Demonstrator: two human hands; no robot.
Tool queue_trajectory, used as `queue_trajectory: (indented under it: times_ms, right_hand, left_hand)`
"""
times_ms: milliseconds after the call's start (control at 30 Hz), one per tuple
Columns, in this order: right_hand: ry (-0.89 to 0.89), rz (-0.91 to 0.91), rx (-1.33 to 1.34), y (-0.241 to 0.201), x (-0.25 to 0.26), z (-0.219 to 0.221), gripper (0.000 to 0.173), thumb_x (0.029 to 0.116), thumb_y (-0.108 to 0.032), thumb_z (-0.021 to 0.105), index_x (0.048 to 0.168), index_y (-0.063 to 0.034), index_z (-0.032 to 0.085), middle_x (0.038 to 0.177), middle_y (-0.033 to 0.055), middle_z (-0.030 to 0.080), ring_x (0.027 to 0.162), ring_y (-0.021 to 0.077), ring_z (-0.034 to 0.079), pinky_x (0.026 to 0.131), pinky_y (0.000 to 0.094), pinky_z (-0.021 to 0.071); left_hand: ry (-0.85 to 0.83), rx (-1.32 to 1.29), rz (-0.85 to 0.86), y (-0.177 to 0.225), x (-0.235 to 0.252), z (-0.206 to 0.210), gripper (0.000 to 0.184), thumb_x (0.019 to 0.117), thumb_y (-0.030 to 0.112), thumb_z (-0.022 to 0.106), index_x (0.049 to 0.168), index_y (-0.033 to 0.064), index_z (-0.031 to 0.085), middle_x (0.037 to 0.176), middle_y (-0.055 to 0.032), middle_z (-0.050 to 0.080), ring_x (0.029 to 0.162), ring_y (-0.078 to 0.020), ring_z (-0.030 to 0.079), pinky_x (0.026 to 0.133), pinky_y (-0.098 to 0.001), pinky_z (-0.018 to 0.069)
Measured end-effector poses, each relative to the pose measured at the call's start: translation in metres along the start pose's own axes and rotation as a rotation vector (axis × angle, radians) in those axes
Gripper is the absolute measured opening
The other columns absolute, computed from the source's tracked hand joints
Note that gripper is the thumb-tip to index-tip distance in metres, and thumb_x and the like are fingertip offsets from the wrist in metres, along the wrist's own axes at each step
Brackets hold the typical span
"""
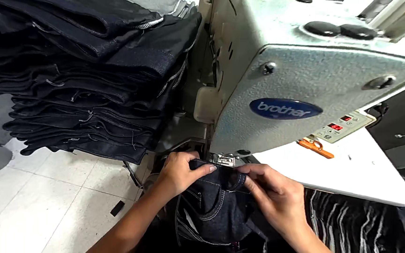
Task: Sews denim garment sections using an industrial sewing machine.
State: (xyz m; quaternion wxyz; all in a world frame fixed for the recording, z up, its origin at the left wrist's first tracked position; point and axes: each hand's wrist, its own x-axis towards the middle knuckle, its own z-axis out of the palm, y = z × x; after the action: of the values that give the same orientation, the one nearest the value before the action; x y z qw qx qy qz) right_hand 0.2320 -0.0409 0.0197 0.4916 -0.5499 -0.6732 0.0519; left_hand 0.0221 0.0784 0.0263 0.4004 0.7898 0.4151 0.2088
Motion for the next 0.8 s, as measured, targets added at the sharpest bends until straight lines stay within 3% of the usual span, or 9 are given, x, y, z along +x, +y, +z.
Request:
queue_trajectory:
  times_ms: [167, 267, 333, 367, 467, 533, 600, 700, 800]
  right_hand:
    - [-0.13, 0.395, 0.426, -0.001, 0.0, 0.004, 0.011, 0.0892, -0.017, 0.073, 0.099, -0.0118, 0.073, 0.081, -0.006, 0.074, 0.069, 0.002, 0.069, 0.063, 0.0172, 0.0582]
    - [-0.133, 0.372, 0.43, 0.008, 0.001, 0.005, 0.008, 0.0876, -0.019, 0.077, 0.094, -0.015, 0.079, 0.088, -0.004, 0.075, 0.078, 0.0032, 0.069, 0.072, 0.0176, 0.0579]
    - [-0.125, 0.299, 0.272, 0.015, 0.001, 0.005, 0.008, 0.0876, -0.029, 0.077, 0.093, -0.0258, 0.082, 0.093, -0.0094, 0.07, 0.09, 0.0, 0.065, 0.078, 0.0141, 0.055]
    - [-0.106, 0.256, 0.185, 0.019, 0.001, 0.006, 0.008, 0.0881, -0.033, 0.076, 0.093, -0.0297, 0.081, 0.093, -0.0119, 0.067, 0.092, -0.0019, 0.062, 0.08, 0.0133, 0.0508]
    - [-0.084, 0.165, 0.069, 0.023, 0.001, 0.008, 0.009, 0.0904, -0.033, 0.073, 0.092, -0.0266, 0.08, 0.097, -0.0112, 0.07, 0.098, -0.0036, 0.063, 0.086, 0.0137, 0.0523]
    - [-0.08, 0.124, 0.029, 0.02, 0.002, 0.01, 0.012, 0.0928, -0.031, 0.07, 0.094, -0.022, 0.079, 0.096, -0.0095, 0.071, 0.096, -0.0042, 0.064, 0.086, 0.0132, 0.052]
    - [-0.063, 0.102, -0.001, 0.018, 0.002, 0.012, 0.014, 0.0936, -0.03, 0.069, 0.094, -0.0193, 0.078, 0.095, -0.0082, 0.072, 0.095, -0.0049, 0.064, 0.085, 0.0116, 0.0519]
    - [-0.038, 0.08, -0.032, 0.016, 0.002, 0.014, 0.014, 0.0942, -0.029, 0.069, 0.094, -0.0178, 0.077, 0.094, -0.0059, 0.071, 0.094, -0.0049, 0.065, 0.085, 0.0105, 0.052]
    - [-0.02, 0.057, -0.039, 0.017, 0.0, 0.015, 0.013, 0.0951, -0.027, 0.068, 0.095, -0.0165, 0.077, 0.095, -0.0041, 0.071, 0.095, -0.0041, 0.065, 0.085, 0.0103, 0.0522]
  left_hand:
    - [0.066, 0.075, 0.085, -0.009, -0.005, 0.0, 0.042, 0.0845, 0.054, 0.076, 0.081, 0.0122, 0.074, 0.075, -0.0016, 0.069, 0.076, -0.0144, 0.068, 0.071, -0.0424, 0.055]
    - [0.255, 0.217, 0.259, -0.011, -0.007, 0.007, 0.042, 0.0828, 0.055, 0.075, 0.084, 0.0133, 0.075, 0.088, -0.0026, 0.073, 0.09, -0.0184, 0.071, 0.077, -0.0424, 0.0582]
    - [0.383, 0.353, 0.367, -0.007, -0.009, 0.007, 0.044, 0.082, 0.054, 0.075, 0.098, 0.0133, 0.076, 0.106, -0.0081, 0.07, 0.105, -0.0285, 0.066, 0.086, -0.0466, 0.0562]
    - [0.418, 0.417, 0.389, -0.002, -0.011, 0.006, 0.045, 0.0818, 0.053, 0.076, 0.101, 0.0128, 0.075, 0.11, -0.011, 0.068, 0.104, -0.0316, 0.065, 0.085, -0.0471, 0.0556]
    - [0.288, 0.339, 0.344, 0.02, -0.029, 0.005, 0.027, 0.0894, 0.033, 0.074, 0.103, 0.0102, 0.075, 0.087, -0.0055, 0.07, 0.074, -0.0201, 0.069, 0.063, -0.0364, 0.0593]
    - [0.075, 0.071, 0.306, 0.028, -0.042, 0.011, 0.027, 0.0938, 0.027, 0.071, 0.111, 0.0056, 0.074, 0.083, -0.0062, 0.073, 0.067, -0.0161, 0.069, 0.061, -0.0324, 0.0585]
    - [0.175, 0.063, 0.442, 0.021, -0.045, 0.029, 0.024, 0.0918, 0.027, 0.072, 0.101, 0.0049, 0.077, 0.076, -0.005, 0.07, 0.062, -0.0122, 0.065, 0.057, -0.024, 0.0548]
    - [0.423, 0.274, 0.656, 0.011, -0.045, 0.038, 0.021, 0.0988, 0.023, 0.063, 0.09, 0.0082, 0.075, 0.07, -0.0024, 0.063, 0.064, -0.0119, 0.062, 0.058, -0.02, 0.0512]
    - [0.441, 0.233, 0.767, 0.01, -0.052, 0.016, 0.016, 0.0967, 0.016, 0.062, 0.085, 0.0084, 0.07, 0.068, -0.0018, 0.058, 0.064, -0.0122, 0.057, 0.059, -0.0199, 0.0478]
